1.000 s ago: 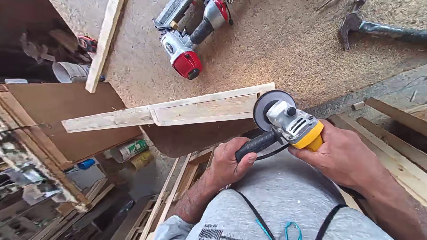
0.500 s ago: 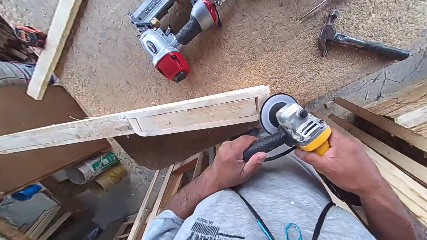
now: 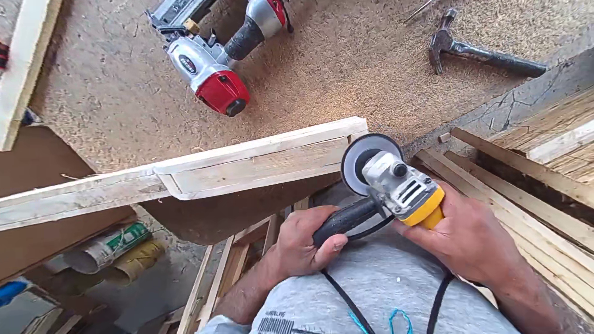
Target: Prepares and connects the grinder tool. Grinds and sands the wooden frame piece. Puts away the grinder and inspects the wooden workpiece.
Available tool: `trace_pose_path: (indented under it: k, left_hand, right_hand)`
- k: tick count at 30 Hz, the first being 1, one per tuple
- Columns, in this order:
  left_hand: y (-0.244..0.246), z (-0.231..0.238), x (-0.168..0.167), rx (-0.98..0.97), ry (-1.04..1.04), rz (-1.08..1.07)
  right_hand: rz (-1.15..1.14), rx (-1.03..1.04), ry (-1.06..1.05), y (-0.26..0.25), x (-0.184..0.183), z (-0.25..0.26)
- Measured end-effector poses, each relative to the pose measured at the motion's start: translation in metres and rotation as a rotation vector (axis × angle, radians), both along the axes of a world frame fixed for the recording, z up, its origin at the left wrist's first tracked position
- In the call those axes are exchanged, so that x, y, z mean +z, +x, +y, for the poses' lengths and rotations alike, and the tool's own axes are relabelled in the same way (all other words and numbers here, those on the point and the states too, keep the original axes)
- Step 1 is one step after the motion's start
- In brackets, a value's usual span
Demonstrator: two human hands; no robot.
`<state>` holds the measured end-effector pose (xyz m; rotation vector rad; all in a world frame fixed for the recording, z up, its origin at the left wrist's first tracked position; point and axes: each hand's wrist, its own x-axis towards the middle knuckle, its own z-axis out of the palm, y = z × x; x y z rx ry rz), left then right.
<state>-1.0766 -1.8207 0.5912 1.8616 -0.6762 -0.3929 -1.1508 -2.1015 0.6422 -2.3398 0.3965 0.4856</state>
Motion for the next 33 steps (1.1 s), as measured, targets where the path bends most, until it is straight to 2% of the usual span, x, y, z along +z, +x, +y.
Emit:
trace_pose_path:
  k: [2, 5, 11, 13, 15, 20, 23, 26, 29, 31, 33]
  left_hand:
    - [0.011, -0.027, -0.008, -0.045, -0.052, 0.021]
    - [0.015, -0.027, -0.013, -0.039, -0.046, 0.028]
    - [-0.02, 0.061, -0.014, 0.104, 0.095, 0.045]
    - [-0.03, 0.078, -0.014, 0.141, 0.114, 0.027]
    - [-0.026, 0.065, -0.009, 0.114, 0.075, 0.015]
    - [0.005, -0.023, -0.003, -0.109, 0.002, 0.012]
    - [0.008, -0.032, -0.004, -0.124, 0.04, 0.001]
    - [0.003, -0.001, 0.005, -0.071, 0.094, -0.008]
    - [-0.014, 0.05, 0.02, 0.043, 0.22, -0.028]
    - [-0.028, 0.077, 0.016, 0.091, 0.25, -0.047]
    - [-0.034, 0.078, 0.01, 0.098, 0.214, -0.061]
  right_hand:
    - [0.026, -0.077, 0.004, -0.008, -0.007, -0.017]
    - [0.055, -0.086, 0.033, -0.004, -0.018, -0.018]
    - [0.025, 0.215, -0.07, 0.025, -0.006, 0.048]
    - [-0.01, 0.261, -0.081, 0.025, -0.006, 0.061]
    - [-0.02, 0.182, -0.058, 0.014, -0.002, 0.051]
    - [0.057, -0.16, 0.064, -0.031, -0.013, -0.008]
    - [0.062, -0.199, 0.157, -0.035, -0.029, -0.016]
    - [0.095, -0.104, 0.2, -0.017, -0.029, 0.002]
    - [0.052, 0.096, 0.141, 0.009, -0.015, 0.036]
    - [-0.034, 0.211, 0.087, 0.016, -0.014, 0.053]
    - [-0.091, 0.217, 0.052, 0.01, -0.015, 0.053]
